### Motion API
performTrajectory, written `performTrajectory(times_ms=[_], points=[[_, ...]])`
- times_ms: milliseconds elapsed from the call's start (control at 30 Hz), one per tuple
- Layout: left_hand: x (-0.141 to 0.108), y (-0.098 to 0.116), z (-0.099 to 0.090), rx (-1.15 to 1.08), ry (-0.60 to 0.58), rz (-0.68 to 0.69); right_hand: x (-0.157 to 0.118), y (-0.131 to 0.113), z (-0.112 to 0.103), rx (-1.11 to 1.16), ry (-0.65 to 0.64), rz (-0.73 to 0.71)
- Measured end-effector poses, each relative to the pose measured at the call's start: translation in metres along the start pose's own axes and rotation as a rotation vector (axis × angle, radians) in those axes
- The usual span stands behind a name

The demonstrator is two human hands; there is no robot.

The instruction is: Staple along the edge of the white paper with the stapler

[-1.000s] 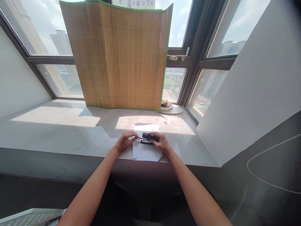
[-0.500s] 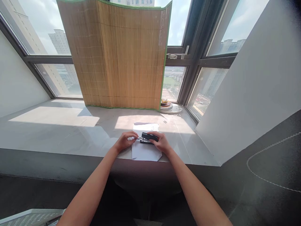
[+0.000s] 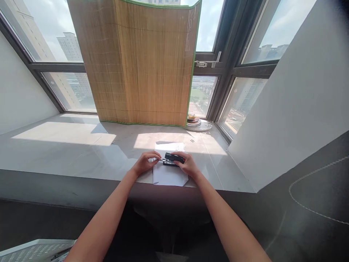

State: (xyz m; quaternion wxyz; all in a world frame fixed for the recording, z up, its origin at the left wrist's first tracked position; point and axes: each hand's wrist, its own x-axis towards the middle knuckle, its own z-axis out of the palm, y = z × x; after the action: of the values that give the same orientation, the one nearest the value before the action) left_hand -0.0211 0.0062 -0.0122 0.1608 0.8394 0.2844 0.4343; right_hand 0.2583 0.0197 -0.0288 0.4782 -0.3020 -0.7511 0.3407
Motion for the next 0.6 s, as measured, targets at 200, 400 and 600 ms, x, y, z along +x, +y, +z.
performTrajectory(times_ms=[200, 400, 600], points=[[-0.0011, -0.0024, 0.0013, 0.000, -0.018, -0.019, -0.0006, 0.0030, 0.0002, 0.008, -0.003, -0.005], [-0.0029, -0.0029, 0.0008, 0.011, -0.058, -0.047, -0.0006, 0.0011, 0.0006, 0.010, -0.011, 0.001], [-0.0025, -0.0026, 0.0005, 0.044, -0.049, -0.062, -0.0005, 0.0004, -0.0022, 0.076, 0.045, 0.062]])
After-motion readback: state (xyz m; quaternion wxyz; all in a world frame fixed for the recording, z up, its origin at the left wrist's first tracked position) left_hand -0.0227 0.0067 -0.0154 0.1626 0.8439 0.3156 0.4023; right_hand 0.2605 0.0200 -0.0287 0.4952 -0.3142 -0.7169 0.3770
